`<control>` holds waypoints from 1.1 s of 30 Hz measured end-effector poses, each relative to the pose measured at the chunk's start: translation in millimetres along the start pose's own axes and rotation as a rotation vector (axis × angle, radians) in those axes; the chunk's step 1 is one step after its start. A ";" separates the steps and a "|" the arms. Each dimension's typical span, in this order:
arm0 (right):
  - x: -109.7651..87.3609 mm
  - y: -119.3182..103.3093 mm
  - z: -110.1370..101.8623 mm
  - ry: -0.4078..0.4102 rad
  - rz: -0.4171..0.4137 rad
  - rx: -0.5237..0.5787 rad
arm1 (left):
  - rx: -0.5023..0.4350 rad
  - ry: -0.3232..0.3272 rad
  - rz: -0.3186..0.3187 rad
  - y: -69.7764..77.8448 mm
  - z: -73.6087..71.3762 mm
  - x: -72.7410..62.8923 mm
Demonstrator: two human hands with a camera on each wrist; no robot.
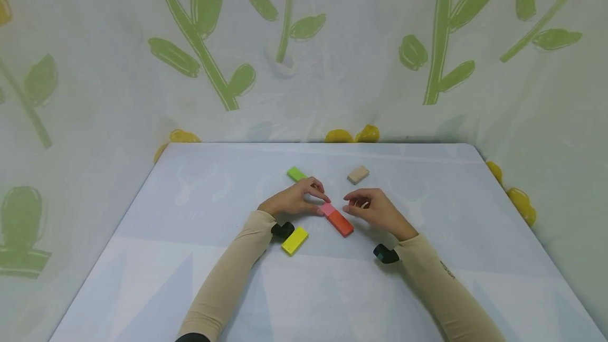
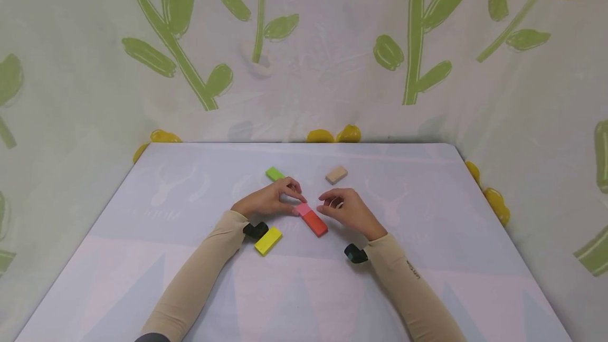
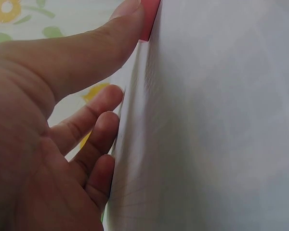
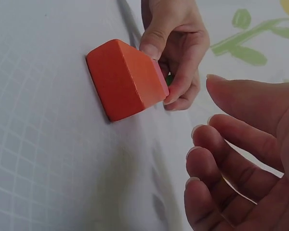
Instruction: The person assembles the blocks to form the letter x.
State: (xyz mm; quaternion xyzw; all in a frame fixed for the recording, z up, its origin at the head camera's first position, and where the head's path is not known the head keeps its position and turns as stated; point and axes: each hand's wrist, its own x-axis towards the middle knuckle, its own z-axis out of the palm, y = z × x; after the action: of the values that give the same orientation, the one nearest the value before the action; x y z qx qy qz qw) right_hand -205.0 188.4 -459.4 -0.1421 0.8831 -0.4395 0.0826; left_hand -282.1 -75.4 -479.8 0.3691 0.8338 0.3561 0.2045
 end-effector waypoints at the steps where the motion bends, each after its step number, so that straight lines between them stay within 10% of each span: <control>1: 0.1 0.6 0.1 -0.009 -0.003 0.005 | -0.005 0.000 -0.002 0.3 0.0 0.0; 33: 4.7 14.2 9.5 -0.100 -0.024 0.086 | -0.029 -0.013 -0.015 0.9 -2.1 -1.1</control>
State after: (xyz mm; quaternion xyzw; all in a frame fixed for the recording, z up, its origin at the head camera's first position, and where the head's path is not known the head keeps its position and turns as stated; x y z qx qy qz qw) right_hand -209.4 187.9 -476.6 -0.1707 0.8564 -0.4703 0.1276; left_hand -282.3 -76.7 -477.6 0.3621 0.8299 0.3642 0.2178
